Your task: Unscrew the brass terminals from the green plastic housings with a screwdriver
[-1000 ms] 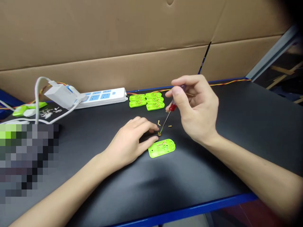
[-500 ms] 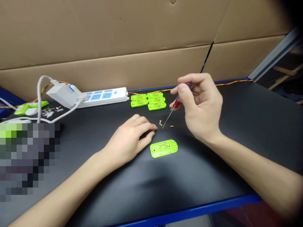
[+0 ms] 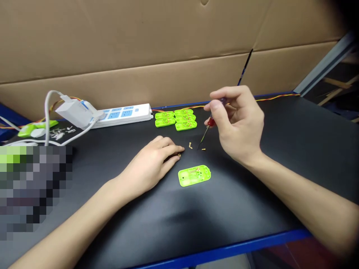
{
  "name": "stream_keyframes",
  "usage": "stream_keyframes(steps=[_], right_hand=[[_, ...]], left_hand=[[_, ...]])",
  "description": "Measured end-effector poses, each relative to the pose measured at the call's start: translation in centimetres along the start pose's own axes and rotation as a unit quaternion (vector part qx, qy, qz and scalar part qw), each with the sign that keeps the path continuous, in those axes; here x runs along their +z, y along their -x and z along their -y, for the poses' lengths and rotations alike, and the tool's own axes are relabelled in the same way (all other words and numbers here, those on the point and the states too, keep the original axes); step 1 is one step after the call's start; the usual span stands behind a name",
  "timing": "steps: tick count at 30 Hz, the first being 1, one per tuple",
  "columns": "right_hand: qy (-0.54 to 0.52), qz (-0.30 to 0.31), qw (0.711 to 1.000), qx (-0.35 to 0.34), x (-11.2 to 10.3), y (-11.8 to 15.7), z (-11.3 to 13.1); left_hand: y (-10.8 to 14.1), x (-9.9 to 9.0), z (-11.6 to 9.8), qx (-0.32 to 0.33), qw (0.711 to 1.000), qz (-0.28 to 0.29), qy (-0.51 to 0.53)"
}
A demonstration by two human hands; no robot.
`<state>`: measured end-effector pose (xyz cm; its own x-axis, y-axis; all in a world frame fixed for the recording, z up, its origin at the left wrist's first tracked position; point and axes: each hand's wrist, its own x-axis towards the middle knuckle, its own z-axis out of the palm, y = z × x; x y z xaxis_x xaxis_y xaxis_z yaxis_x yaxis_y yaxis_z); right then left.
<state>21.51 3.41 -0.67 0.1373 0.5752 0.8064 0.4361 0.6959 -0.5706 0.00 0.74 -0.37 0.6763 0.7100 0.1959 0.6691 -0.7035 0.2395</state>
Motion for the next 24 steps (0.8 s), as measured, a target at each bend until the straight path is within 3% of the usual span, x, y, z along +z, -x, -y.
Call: stream_keyframes(steps=[11,24], right_hand=[[0.018,-0.039,0.999,-0.008,-0.31,-0.64,0.24],[0.032,0.008,0.999,-0.007,-0.3,-0.28,-0.49]], left_hand=[[0.09,0.09,0.53,-0.013,0.999,-0.016,0.042],[-0.05,0.67,0.13,-0.009,0.999,-0.029,0.022]])
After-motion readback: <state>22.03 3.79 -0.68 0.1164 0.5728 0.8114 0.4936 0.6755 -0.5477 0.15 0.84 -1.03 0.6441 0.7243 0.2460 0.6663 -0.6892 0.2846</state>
